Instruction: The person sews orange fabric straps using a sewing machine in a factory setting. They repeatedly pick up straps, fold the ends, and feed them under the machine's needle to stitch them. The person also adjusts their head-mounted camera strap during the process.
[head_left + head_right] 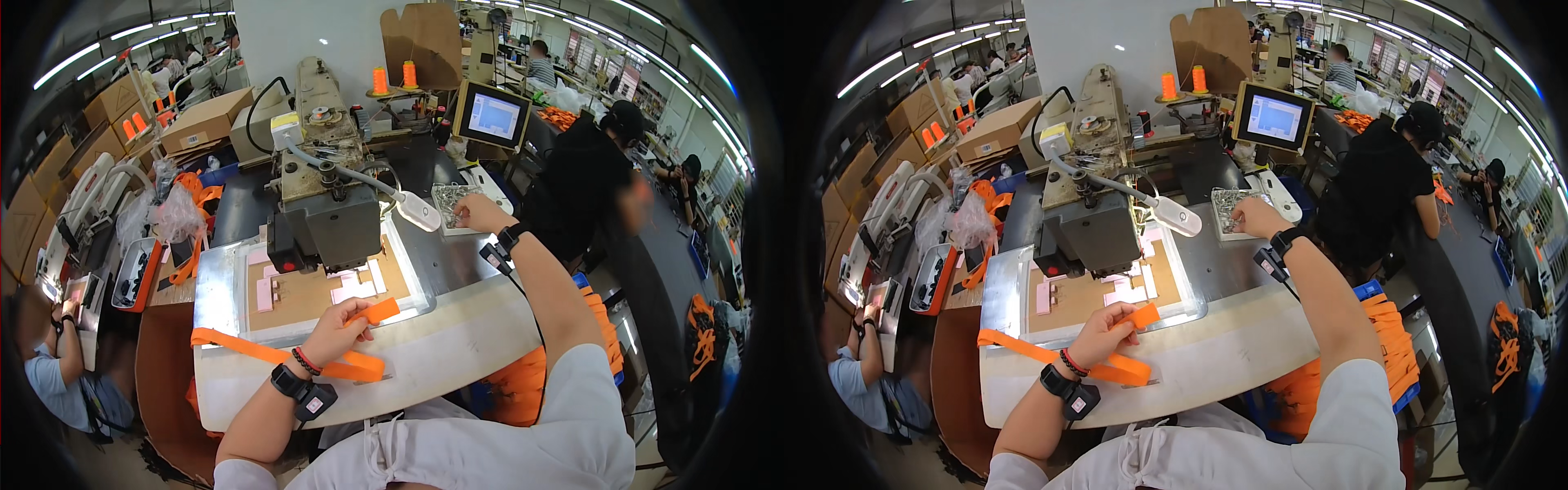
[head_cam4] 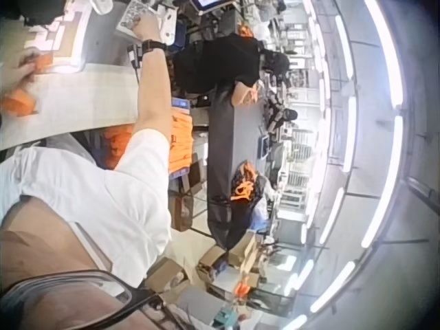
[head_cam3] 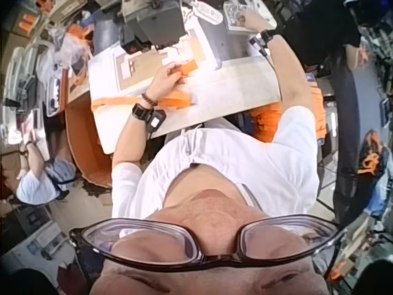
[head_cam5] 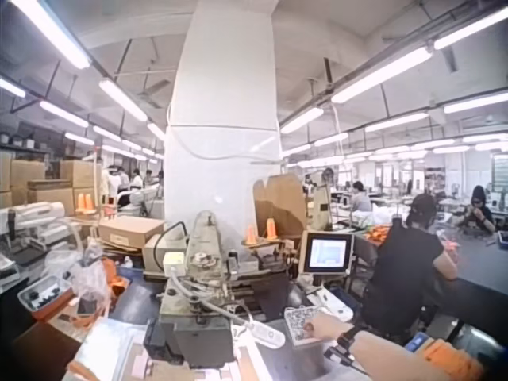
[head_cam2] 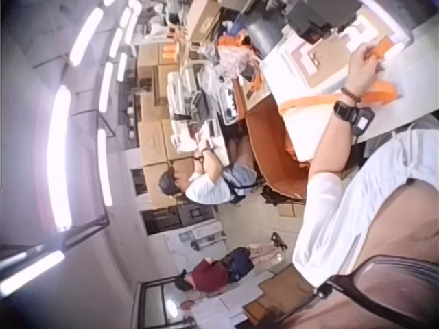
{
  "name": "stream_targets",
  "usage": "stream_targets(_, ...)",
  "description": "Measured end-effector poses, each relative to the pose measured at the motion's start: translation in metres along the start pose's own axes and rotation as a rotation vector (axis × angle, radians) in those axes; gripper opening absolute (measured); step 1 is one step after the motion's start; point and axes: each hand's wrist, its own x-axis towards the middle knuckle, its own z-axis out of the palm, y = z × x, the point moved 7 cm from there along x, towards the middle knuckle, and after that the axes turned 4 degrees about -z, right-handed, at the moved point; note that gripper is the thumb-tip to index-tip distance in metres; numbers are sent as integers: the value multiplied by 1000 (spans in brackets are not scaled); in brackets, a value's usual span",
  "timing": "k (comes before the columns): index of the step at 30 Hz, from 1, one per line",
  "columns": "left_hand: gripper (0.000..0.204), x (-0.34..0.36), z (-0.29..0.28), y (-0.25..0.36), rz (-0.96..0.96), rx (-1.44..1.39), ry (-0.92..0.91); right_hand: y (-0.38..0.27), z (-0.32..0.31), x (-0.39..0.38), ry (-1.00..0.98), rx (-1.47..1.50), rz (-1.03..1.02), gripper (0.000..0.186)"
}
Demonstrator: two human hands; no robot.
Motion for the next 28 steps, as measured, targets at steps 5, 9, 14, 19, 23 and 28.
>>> stream_targets(5,22,1,0,4,62,-71,-17,4,8,4,2,110,18,19)
stream_targets(9,18,0,1,5,37,-188,-11,3,11,0,4,62,41,12)
stream_targets(14,21,1,-3,4,90,-31,29,-18,7,-3,193,-188,-121,11)
stream_targets(19,24,1,-2,7,90,-40,23,4,1,-7,359,183,43,15)
stream_targets(23,37,-1,1,14,107,-92,50,24,13,-14,327,604,205,17)
stream_targets(28,40,2,4,7,40,-68,20,33,14,-18,334,710,331,26)
